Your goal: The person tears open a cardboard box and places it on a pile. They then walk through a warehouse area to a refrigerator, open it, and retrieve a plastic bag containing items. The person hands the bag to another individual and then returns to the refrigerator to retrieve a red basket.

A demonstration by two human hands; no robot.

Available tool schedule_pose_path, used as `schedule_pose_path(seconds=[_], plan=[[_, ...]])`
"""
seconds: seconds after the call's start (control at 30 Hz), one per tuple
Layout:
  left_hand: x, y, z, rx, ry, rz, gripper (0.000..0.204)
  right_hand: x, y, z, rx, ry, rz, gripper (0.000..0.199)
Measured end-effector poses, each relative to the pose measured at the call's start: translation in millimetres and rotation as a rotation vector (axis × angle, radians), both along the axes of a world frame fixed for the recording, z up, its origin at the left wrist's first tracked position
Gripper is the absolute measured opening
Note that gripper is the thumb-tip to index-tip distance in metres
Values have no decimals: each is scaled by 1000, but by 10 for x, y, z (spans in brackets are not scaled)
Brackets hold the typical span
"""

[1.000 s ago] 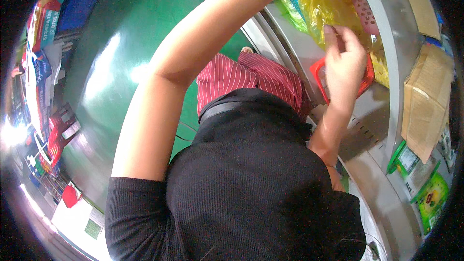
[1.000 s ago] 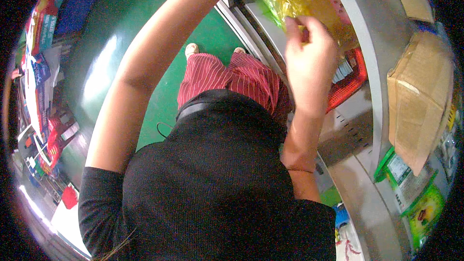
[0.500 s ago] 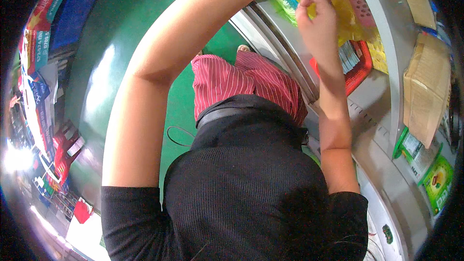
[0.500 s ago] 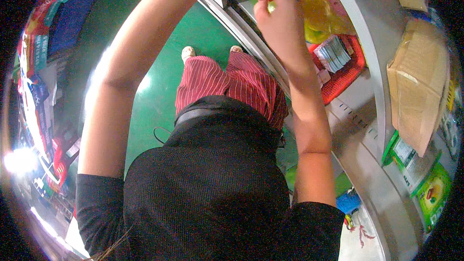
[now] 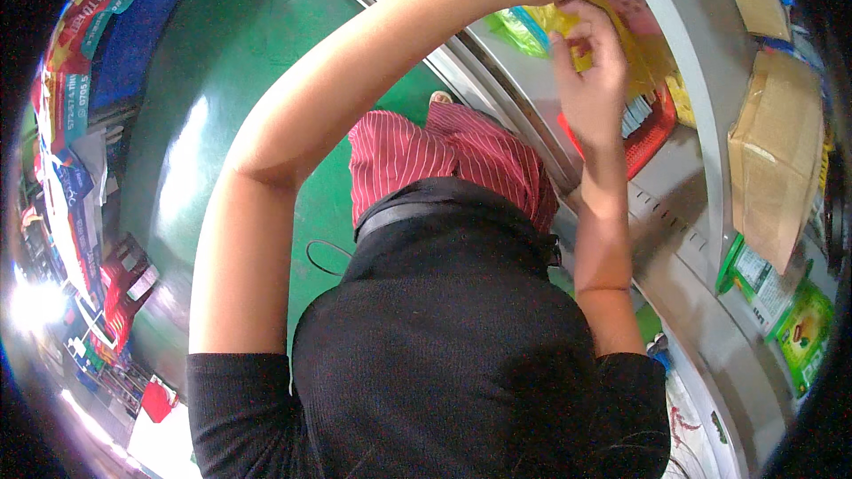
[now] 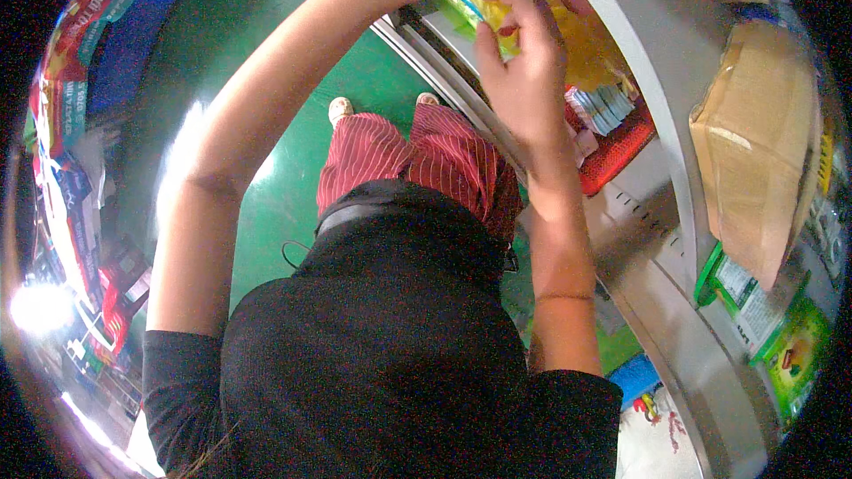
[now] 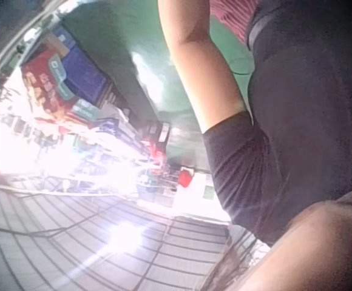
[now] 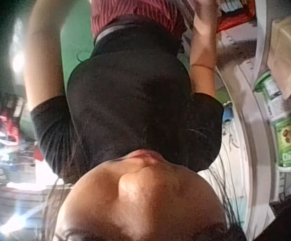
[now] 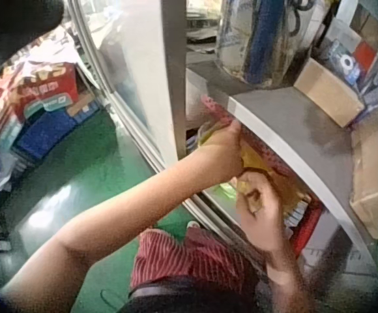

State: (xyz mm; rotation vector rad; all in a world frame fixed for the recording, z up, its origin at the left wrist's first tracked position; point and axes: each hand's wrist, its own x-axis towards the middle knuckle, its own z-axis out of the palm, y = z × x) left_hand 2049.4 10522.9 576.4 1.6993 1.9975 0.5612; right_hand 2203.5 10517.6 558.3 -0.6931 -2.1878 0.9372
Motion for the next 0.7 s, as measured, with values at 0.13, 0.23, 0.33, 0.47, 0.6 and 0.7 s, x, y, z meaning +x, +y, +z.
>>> schedule_pose_path(seconds=[0.13,0.23,0.33,0.47,0.6,0.7], plan=[[-98,120,-403,-84,494,-136,51,54,-170,-79,40,-259,-134,41],[-239,-100,-74,232,-299,279,47,165,-168,-23,140,-631,-203,45],[-235,26,-277,396,-33,202,42,268,-31,124,132,-775,-185,37],[-152,33,-155,357,-173,240,29,331,-164,299,284,-661,-105,33],[-250,88,-364,597,-144,170,34,316,-332,596,12,-436,-29,35],[-261,-26,-192,434,-256,205,42,346,-262,746,184,-325,-29,35]])
